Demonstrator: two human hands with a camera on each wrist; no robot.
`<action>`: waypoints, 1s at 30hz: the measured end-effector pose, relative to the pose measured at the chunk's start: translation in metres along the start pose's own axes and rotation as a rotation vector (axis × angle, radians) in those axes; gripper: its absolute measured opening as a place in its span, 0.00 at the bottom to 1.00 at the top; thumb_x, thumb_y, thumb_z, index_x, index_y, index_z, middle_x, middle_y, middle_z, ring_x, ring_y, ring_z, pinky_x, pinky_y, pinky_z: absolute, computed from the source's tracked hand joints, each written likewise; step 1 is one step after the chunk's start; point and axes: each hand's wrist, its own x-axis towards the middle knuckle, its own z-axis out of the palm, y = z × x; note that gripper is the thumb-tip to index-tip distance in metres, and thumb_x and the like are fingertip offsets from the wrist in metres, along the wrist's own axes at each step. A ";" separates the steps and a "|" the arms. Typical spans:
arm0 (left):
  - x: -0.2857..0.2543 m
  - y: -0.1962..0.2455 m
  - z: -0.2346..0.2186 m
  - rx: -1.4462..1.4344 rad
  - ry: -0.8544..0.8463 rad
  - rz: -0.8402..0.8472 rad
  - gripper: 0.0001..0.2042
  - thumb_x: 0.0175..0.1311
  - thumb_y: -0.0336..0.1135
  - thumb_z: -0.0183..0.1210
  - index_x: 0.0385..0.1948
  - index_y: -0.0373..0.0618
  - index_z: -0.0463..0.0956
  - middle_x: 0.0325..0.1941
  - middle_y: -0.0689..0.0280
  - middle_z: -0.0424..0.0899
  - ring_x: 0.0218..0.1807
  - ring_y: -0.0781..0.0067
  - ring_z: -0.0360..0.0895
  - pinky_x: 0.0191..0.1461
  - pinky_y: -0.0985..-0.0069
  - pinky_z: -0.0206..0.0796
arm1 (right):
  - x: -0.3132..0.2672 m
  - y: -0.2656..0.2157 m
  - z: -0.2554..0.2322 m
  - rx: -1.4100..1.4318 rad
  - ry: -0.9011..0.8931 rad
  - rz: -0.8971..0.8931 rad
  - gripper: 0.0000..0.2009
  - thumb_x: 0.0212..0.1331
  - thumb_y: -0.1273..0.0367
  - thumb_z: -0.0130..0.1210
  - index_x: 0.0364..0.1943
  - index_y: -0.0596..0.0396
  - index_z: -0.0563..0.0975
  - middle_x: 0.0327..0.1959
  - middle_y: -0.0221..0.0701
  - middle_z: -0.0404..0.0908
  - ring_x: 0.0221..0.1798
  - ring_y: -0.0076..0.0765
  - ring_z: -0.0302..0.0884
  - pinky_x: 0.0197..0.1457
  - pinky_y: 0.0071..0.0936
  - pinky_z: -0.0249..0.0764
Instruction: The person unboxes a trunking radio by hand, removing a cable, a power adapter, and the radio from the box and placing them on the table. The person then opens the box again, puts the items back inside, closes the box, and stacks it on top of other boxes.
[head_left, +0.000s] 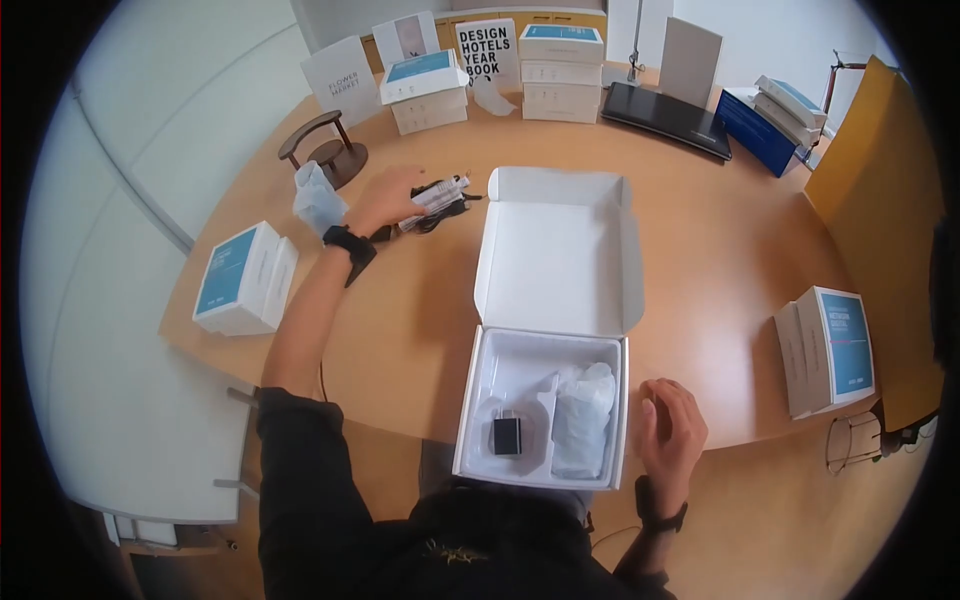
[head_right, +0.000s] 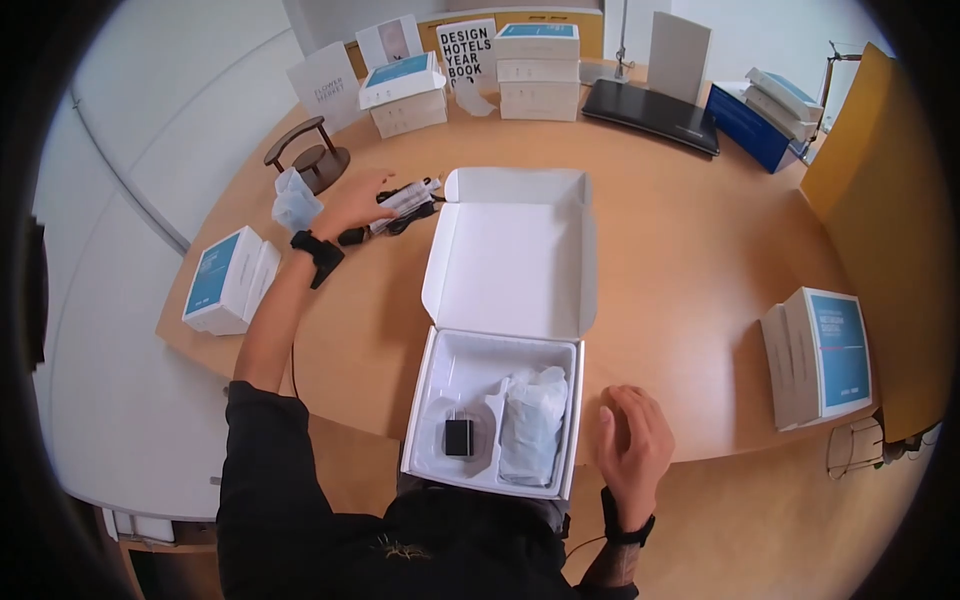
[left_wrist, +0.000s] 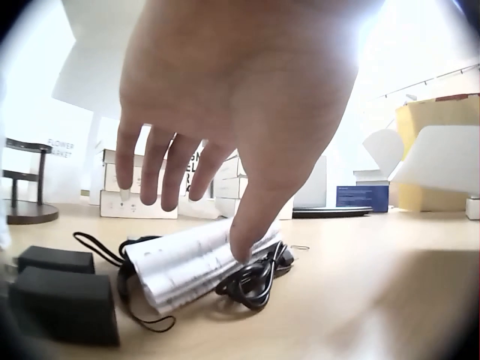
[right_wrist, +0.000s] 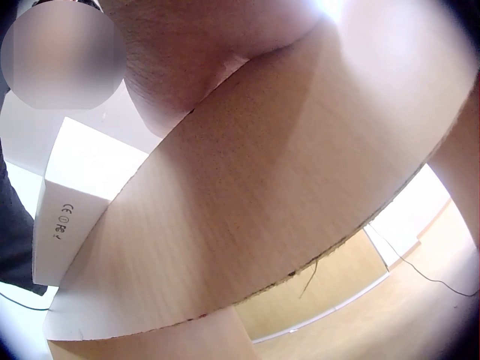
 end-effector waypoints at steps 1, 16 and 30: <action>-0.003 0.003 -0.006 -0.002 -0.011 -0.004 0.26 0.54 0.39 0.69 0.56 0.40 0.78 0.55 0.49 0.83 0.58 0.46 0.78 0.63 0.59 0.71 | 0.000 0.000 0.000 -0.002 0.006 0.004 0.10 0.58 0.76 0.61 0.44 0.61 0.82 0.44 0.44 0.85 0.51 0.54 0.84 0.55 0.40 0.79; -0.138 0.216 -0.106 -0.339 -0.148 0.615 0.16 0.59 0.39 0.69 0.45 0.42 0.80 0.46 0.60 0.81 0.55 0.55 0.76 0.58 0.62 0.69 | 0.000 -0.003 0.002 -0.036 -0.006 0.040 0.10 0.59 0.78 0.61 0.45 0.61 0.82 0.44 0.44 0.86 0.52 0.53 0.84 0.56 0.39 0.79; -0.172 0.232 -0.112 -0.286 -0.349 0.597 0.20 0.61 0.39 0.68 0.52 0.40 0.77 0.43 0.61 0.78 0.48 0.63 0.76 0.50 0.68 0.66 | -0.002 -0.004 0.004 -0.021 0.007 0.052 0.10 0.60 0.79 0.59 0.46 0.61 0.82 0.46 0.44 0.86 0.53 0.51 0.84 0.57 0.37 0.79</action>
